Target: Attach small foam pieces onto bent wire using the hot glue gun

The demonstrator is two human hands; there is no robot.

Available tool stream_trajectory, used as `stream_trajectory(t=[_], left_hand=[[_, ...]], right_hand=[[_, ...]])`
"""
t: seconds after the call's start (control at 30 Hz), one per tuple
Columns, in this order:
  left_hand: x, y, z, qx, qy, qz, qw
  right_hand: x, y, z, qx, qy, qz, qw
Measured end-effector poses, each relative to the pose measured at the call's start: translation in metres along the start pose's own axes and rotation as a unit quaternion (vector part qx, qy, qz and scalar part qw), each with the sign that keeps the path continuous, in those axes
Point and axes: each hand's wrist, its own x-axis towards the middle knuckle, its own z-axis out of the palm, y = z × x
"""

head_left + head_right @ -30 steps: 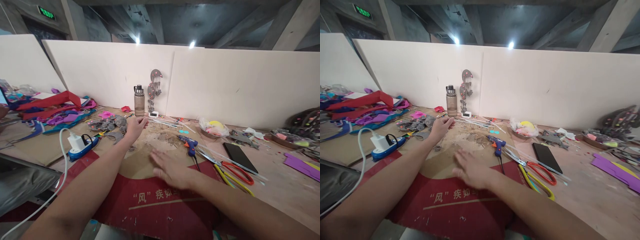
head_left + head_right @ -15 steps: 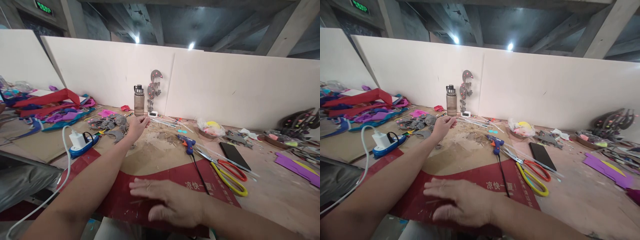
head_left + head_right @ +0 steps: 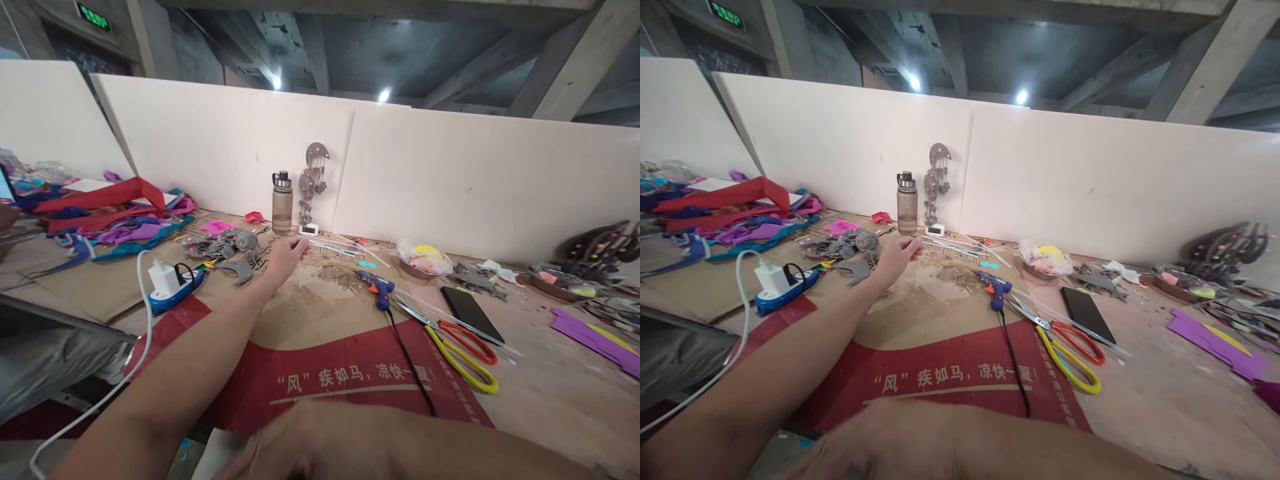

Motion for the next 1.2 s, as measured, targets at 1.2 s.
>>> stream_trajectory(t=[1.2], left_hand=[[0.016, 0.011, -0.026, -0.238, 0.197, -0.032, 0.95]], right_hand=[[0.002, 0.036, -0.029, -0.051, -0.003, -0.003, 0.999]])
